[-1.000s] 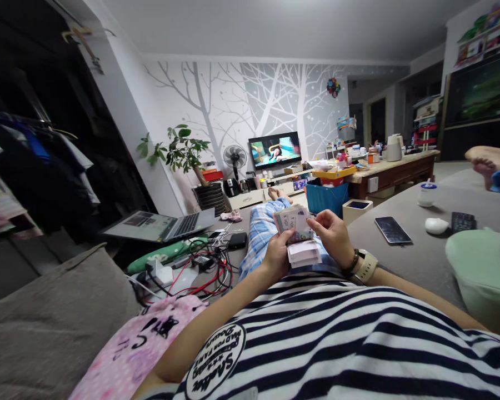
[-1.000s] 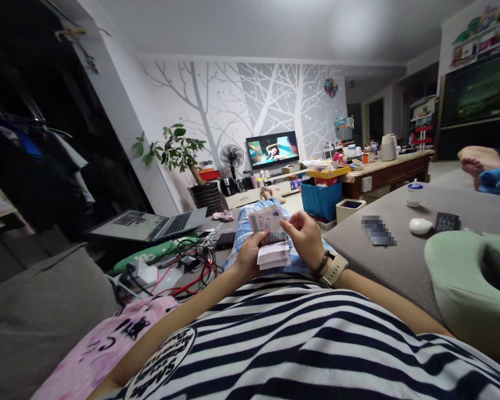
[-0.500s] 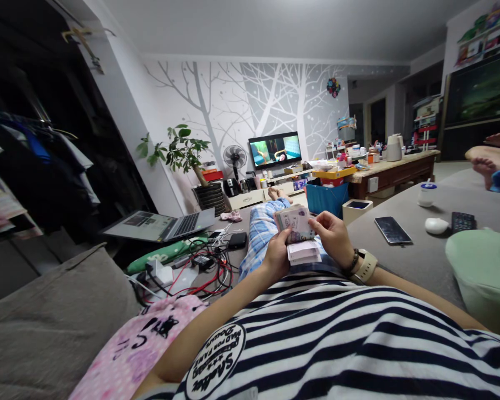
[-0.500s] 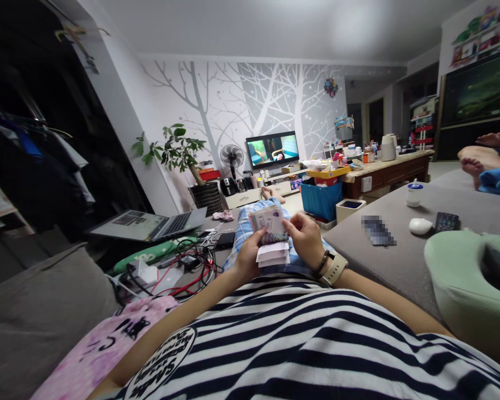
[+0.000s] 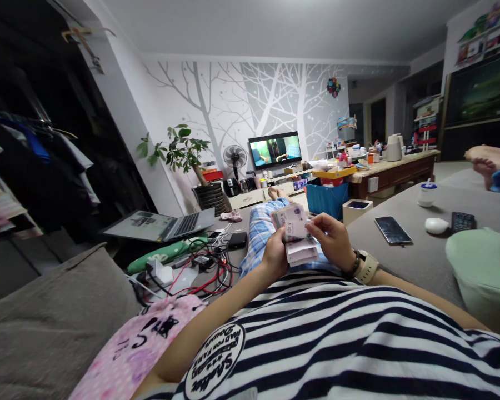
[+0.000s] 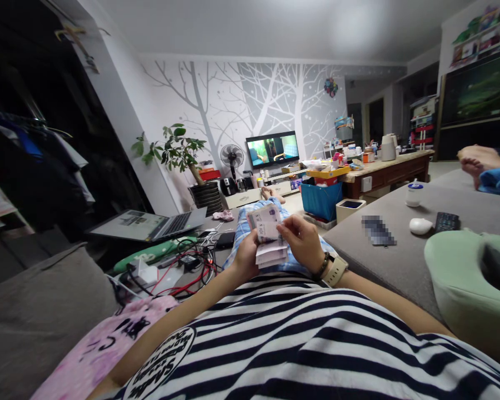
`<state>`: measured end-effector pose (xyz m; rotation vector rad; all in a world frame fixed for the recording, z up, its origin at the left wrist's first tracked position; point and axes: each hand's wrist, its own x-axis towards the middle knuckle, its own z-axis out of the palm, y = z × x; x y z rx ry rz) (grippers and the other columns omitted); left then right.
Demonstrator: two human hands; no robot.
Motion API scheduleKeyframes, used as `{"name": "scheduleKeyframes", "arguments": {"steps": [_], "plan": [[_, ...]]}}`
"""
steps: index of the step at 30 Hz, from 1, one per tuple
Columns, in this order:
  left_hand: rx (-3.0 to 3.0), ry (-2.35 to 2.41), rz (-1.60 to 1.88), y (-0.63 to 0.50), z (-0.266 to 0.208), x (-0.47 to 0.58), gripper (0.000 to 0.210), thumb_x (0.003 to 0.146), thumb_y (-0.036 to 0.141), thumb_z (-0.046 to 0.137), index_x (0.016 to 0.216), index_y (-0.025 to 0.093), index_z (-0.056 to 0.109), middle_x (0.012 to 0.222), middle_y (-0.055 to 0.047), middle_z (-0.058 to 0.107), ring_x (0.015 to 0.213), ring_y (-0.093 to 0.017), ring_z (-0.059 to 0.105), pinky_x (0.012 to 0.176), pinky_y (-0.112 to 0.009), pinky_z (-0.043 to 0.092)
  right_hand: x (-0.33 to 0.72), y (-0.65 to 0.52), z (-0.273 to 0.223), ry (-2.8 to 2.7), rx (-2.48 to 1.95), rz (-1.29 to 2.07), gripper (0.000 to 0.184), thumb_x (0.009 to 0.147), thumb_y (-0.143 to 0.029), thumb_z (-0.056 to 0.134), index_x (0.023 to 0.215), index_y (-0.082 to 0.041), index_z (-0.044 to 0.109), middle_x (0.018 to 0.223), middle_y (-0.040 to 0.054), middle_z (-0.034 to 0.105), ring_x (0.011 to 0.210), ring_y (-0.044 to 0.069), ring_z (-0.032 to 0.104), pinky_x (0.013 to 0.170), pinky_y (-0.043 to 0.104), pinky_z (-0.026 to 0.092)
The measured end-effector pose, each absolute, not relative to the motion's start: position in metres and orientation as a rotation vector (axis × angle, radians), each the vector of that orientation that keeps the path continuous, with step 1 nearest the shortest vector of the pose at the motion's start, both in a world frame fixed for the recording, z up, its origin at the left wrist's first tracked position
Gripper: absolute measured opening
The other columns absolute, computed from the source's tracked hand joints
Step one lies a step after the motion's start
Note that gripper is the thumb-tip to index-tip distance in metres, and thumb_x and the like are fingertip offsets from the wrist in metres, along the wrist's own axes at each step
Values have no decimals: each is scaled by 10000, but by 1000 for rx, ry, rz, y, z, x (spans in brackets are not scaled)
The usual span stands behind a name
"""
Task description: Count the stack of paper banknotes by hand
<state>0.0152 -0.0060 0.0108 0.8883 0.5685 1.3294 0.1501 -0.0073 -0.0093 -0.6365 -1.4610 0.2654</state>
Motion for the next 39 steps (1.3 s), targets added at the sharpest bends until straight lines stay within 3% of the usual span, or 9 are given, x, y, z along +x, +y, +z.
{"name": "scheduleKeyframes", "arguments": {"steps": [7,24,33,39], "plan": [[912,572,1313,-6,11,14,260,781,276,520,936,126,665,790,-75,716,799,-239,675,769,-365,524,150,-9,-8,-1467,-625,289,230,833,-407,554,759,-195,601,652,2,563,584,131,476,563,254,401],[919,579,1309,-8,10,15,280,745,201,501,959,120,662,822,-81,722,847,-254,670,780,-372,523,151,-10,-9,-1458,-603,357,258,866,-411,510,754,-189,579,583,-25,468,528,109,409,497,238,339],[848,576,1312,-8,11,17,317,839,258,467,1037,79,638,877,-120,720,863,-251,674,823,-393,516,151,-10,-8,-1494,-589,402,393,905,-436,433,619,-183,526,538,-18,506,504,104,428,522,241,352],[923,582,1343,-8,8,14,298,794,183,540,1056,78,635,864,-107,724,846,-240,678,812,-368,523,153,0,-7,-1389,-751,409,364,813,-495,559,632,-182,514,541,-26,504,503,107,431,510,241,348]]}}
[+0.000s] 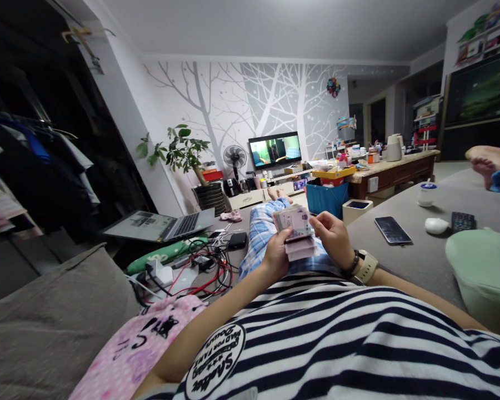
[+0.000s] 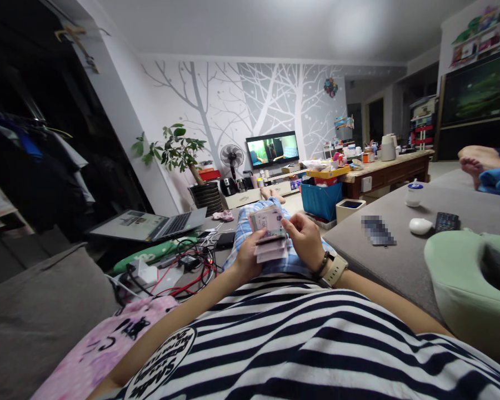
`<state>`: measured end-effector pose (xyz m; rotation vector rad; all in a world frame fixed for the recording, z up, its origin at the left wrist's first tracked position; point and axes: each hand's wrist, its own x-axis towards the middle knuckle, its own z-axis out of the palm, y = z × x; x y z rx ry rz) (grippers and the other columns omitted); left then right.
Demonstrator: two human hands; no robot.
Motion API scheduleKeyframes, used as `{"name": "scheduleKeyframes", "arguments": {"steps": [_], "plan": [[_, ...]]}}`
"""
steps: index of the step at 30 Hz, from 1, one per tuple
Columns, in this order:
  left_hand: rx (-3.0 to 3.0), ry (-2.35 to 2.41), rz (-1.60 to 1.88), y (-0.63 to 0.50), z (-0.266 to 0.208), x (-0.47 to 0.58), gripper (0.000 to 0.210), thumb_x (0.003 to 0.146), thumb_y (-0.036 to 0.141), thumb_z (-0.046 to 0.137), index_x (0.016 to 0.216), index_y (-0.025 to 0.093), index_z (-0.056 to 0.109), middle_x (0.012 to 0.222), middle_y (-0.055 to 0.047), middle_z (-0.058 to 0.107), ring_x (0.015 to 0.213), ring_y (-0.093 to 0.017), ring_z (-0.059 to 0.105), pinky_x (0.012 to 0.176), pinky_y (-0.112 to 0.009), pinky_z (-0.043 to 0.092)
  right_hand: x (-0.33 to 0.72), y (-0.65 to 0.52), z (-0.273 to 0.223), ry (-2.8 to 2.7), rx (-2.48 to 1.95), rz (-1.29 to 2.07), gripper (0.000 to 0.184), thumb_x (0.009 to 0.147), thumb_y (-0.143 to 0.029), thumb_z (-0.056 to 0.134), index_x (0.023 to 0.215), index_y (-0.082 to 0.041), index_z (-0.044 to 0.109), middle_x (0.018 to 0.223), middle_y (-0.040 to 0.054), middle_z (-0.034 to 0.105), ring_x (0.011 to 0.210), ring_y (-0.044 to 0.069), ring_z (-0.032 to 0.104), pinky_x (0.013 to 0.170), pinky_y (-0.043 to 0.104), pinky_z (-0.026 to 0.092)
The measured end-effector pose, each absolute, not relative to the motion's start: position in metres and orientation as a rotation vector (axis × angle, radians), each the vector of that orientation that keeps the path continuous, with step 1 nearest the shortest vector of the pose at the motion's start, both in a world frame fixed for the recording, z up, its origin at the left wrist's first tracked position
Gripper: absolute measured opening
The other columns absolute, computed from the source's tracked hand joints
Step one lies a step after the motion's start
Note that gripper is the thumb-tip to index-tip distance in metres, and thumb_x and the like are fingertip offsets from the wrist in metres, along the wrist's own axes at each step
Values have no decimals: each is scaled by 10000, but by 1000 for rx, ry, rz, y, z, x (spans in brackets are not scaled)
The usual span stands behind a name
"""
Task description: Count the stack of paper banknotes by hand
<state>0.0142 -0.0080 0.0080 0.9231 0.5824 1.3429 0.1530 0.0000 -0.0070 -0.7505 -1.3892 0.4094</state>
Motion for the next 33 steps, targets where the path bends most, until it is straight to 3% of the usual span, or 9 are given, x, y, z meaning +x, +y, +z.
{"name": "scheduleKeyframes", "arguments": {"steps": [8,18,33], "plan": [[928,609,1364,-13,9,17,346,748,98,572,1088,85,632,835,-96,727,799,-228,684,820,-366,516,154,12,-12,-1412,-829,375,338,807,-475,553,642,-182,515,559,-18,515,536,121,455,520,243,350],[800,548,1298,-9,14,20,345,851,269,466,1103,101,631,878,-100,723,813,-234,684,800,-367,525,152,1,-9,-1426,-722,348,299,842,-420,530,654,-187,524,562,-27,495,533,114,439,532,239,350],[838,553,1299,-7,12,18,325,831,226,450,1071,110,637,859,-84,725,830,-230,680,813,-367,524,151,-7,-7,-1455,-646,332,293,854,-417,516,680,-184,546,564,-31,451,534,109,398,518,233,325]]}}
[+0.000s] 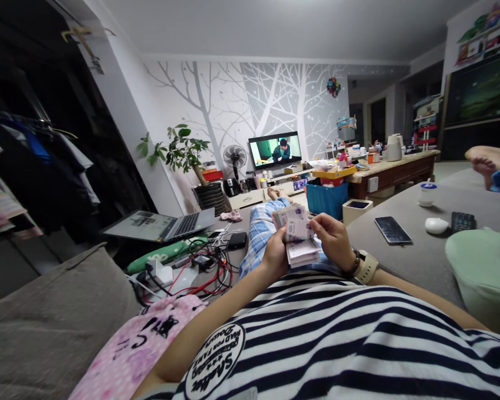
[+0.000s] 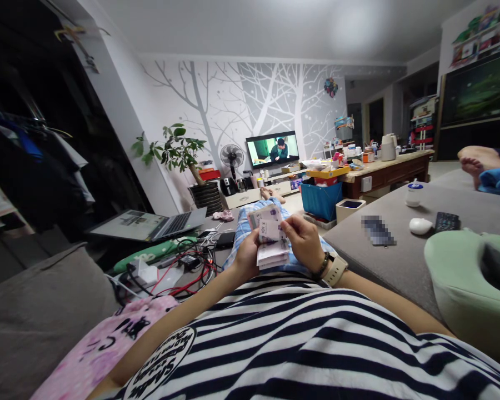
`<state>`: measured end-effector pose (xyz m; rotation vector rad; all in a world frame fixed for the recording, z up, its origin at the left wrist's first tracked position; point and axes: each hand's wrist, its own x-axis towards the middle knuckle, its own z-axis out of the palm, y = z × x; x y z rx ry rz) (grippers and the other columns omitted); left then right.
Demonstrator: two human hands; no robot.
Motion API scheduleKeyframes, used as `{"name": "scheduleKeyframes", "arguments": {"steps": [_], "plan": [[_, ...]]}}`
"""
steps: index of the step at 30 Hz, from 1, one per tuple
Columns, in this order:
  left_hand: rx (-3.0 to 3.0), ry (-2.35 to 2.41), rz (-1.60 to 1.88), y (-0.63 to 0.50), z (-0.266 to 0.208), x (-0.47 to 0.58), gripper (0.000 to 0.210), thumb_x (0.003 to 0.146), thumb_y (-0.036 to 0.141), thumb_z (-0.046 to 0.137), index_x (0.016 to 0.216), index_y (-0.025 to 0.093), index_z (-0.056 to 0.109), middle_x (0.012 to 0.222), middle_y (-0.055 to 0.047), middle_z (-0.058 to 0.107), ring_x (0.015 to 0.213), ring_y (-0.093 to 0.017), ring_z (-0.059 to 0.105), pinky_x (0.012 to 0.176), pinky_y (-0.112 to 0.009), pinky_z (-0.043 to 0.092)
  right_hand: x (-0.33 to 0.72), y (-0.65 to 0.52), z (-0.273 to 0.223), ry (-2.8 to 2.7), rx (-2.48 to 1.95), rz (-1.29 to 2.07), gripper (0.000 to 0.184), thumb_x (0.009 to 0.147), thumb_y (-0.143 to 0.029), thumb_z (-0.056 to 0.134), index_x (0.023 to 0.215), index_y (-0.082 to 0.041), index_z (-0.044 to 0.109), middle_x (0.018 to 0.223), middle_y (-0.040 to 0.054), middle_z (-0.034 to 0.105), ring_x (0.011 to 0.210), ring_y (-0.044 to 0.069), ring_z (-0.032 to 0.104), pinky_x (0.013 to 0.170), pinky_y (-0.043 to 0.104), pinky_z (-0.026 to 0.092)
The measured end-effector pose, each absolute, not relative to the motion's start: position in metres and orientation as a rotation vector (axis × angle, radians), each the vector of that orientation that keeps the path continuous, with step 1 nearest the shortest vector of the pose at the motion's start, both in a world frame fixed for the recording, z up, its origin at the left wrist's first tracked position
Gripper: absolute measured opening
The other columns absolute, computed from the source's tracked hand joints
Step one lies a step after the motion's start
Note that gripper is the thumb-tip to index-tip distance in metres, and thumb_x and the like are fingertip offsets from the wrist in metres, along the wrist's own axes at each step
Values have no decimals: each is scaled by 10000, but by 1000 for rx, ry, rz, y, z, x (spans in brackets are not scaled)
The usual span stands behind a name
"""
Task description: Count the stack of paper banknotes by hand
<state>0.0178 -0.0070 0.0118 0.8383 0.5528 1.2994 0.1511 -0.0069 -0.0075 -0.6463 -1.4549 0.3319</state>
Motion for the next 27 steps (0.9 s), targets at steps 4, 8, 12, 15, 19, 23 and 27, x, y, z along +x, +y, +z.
{"name": "scheduleKeyframes", "arguments": {"steps": [4,8,12,15,19,23,27], "plan": [[867,535,1307,-4,9,17,317,824,228,467,1066,115,639,872,-80,724,843,-229,679,819,-365,522,151,-8,-7,-1455,-664,343,290,851,-429,509,700,-187,561,570,-27,460,537,113,399,517,235,328],[874,560,1311,-5,9,16,306,822,243,475,1048,130,647,871,-73,725,835,-226,680,806,-360,526,150,-10,-7,-1457,-693,344,294,845,-448,502,717,-193,570,582,-21,474,549,121,412,524,239,340],[868,572,1317,-7,11,17,312,821,268,483,1043,128,652,854,-77,724,833,-230,679,797,-358,528,150,-10,-7,-1461,-681,343,284,844,-441,506,724,-192,573,578,-22,466,546,119,407,520,239,342],[854,584,1320,-8,12,17,308,820,263,479,1034,129,655,845,-74,724,826,-229,679,792,-357,529,150,-11,-7,-1464,-663,339,274,848,-425,508,723,-190,571,577,-24,465,541,114,402,515,237,337],[872,583,1304,-7,11,17,303,814,242,463,1013,124,658,832,-73,723,819,-230,678,785,-364,531,150,-10,-8,-1467,-624,353,258,855,-405,508,734,-187,572,583,-26,464,538,109,400,513,233,333],[903,565,1313,-7,10,17,306,818,246,459,1009,112,657,822,-78,722,817,-232,677,784,-366,531,149,-9,-9,-1465,-628,379,284,849,-442,507,738,-188,571,582,-27,456,535,110,398,511,233,333],[878,574,1306,-9,12,17,304,824,251,471,1023,110,653,848,-90,722,828,-239,678,793,-371,527,150,-11,-9,-1484,-645,417,350,864,-497,455,731,-193,568,578,-15,501,523,119,414,511,241,349]]}}
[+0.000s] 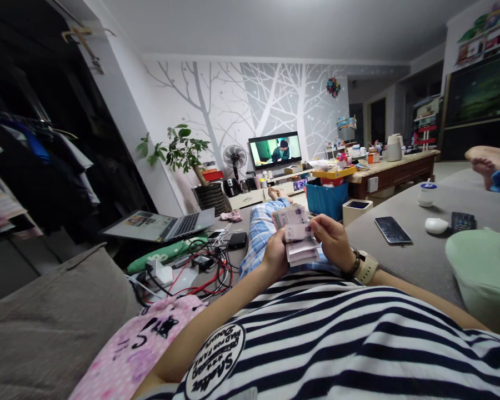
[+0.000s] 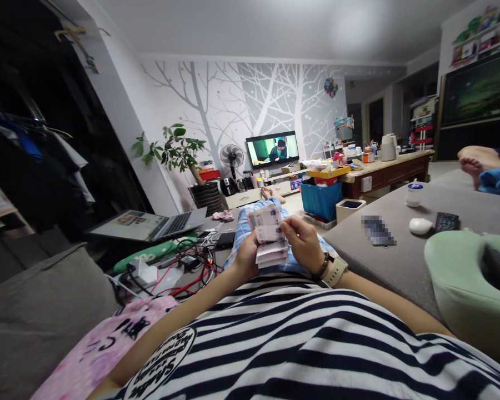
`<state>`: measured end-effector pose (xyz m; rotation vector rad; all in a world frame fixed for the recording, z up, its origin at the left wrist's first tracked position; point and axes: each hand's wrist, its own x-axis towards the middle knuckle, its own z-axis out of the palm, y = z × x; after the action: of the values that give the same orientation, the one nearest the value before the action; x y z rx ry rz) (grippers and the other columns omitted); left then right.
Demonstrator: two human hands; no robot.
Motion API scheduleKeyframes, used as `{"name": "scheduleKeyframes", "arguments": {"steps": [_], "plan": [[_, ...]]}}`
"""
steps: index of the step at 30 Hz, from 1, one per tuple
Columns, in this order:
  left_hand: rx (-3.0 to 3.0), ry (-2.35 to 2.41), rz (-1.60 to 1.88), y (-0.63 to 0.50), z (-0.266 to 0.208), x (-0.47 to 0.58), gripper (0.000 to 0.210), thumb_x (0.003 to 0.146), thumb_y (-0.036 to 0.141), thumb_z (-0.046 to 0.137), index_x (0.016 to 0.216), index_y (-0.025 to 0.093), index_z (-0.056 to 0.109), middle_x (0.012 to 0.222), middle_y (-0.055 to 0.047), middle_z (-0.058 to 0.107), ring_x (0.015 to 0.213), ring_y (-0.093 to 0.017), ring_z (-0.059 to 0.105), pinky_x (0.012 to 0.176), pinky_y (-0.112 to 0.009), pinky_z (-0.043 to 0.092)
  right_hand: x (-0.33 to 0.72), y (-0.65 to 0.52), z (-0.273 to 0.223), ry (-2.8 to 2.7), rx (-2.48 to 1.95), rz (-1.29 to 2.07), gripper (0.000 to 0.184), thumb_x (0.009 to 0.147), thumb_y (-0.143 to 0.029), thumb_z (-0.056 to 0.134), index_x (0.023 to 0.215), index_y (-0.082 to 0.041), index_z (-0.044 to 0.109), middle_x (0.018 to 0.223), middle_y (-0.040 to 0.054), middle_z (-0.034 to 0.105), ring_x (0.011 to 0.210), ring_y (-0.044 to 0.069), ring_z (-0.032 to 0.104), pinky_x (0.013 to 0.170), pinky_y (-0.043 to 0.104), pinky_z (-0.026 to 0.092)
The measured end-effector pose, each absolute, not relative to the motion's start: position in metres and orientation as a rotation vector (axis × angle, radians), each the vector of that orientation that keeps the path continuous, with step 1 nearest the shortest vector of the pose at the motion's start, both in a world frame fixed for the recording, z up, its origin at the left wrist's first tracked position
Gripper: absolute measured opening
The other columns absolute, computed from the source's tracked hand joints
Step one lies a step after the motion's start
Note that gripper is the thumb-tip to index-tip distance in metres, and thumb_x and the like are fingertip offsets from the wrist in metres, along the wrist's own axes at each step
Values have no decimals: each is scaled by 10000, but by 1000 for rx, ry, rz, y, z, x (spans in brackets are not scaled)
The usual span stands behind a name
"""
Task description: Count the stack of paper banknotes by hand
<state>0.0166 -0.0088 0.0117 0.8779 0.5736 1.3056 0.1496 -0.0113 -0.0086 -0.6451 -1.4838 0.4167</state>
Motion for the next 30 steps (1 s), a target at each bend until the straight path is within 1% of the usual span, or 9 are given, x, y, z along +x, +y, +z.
{"name": "scheduleKeyframes", "arguments": {"steps": [4,7,10,12,16,20,23,26,30], "plan": [[849,570,1354,-9,12,17,304,838,247,472,1036,92,642,891,-107,720,874,-240,672,817,-365,518,152,-15,-4,-1576,-686,383,385,907,-481,369,758,-196,579,614,7,598,518,127,476,540,256,388],[910,575,1411,-8,10,17,283,833,252,502,1011,90,652,888,-104,721,893,-235,668,825,-349,511,155,-15,0,-1622,-887,141,305,829,-464,533,951,-192,596,778,40,648,663,167,571,631,284,432],[952,595,1445,-9,10,17,258,808,260,552,986,111,665,865,-87,725,905,-236,664,826,-344,508,158,-13,2,-1753,-988,-58,581,740,-456,643,1222,-164,501,1045,120,634,932,250,589,789,357,452],[963,617,1458,-9,9,17,242,796,255,572,977,130,672,847,-73,728,913,-239,661,828,-348,507,159,-14,3,-1865,-1039,-126,637,743,-464,640,1273,-156,466,1122,147,615,1028,278,567,848,382,437],[1039,603,1466,-4,3,16,220,784,234,590,970,162,683,823,-55,730,925,-236,658,839,-345,502,157,-23,6,-1986,-1195,-191,588,782,-492,598,1251,-157,482,1058,159,657,979,293,605,786,359,437],[1182,589,1509,0,-2,13,232,756,198,625,976,166,689,863,-58,730,954,-233,647,876,-323,481,150,-36,9,-1972,-1322,-232,640,766,-544,597,1249,-142,478,962,184,685,853,319,644,670,355,414],[1201,596,1530,-3,0,11,251,730,189,650,975,150,691,872,-64,729,963,-238,645,885,-313,475,148,-40,10,-1967,-1311,-258,680,750,-560,608,1269,-141,471,969,189,685,840,322,646,661,353,403],[1119,569,1493,-9,8,12,277,743,245,636,993,135,684,884,-64,728,951,-241,649,870,-331,485,152,-34,12,-1947,-1213,-211,643,768,-559,586,1267,-166,483,985,153,686,864,288,641,674,331,412],[1011,566,1461,-18,17,16,274,781,261,571,976,103,681,851,-82,727,905,-260,662,823,-360,508,162,-16,14,-1740,-1071,-33,454,813,-497,558,1153,-196,555,906,77,690,773,209,630,663,299,424]]}}
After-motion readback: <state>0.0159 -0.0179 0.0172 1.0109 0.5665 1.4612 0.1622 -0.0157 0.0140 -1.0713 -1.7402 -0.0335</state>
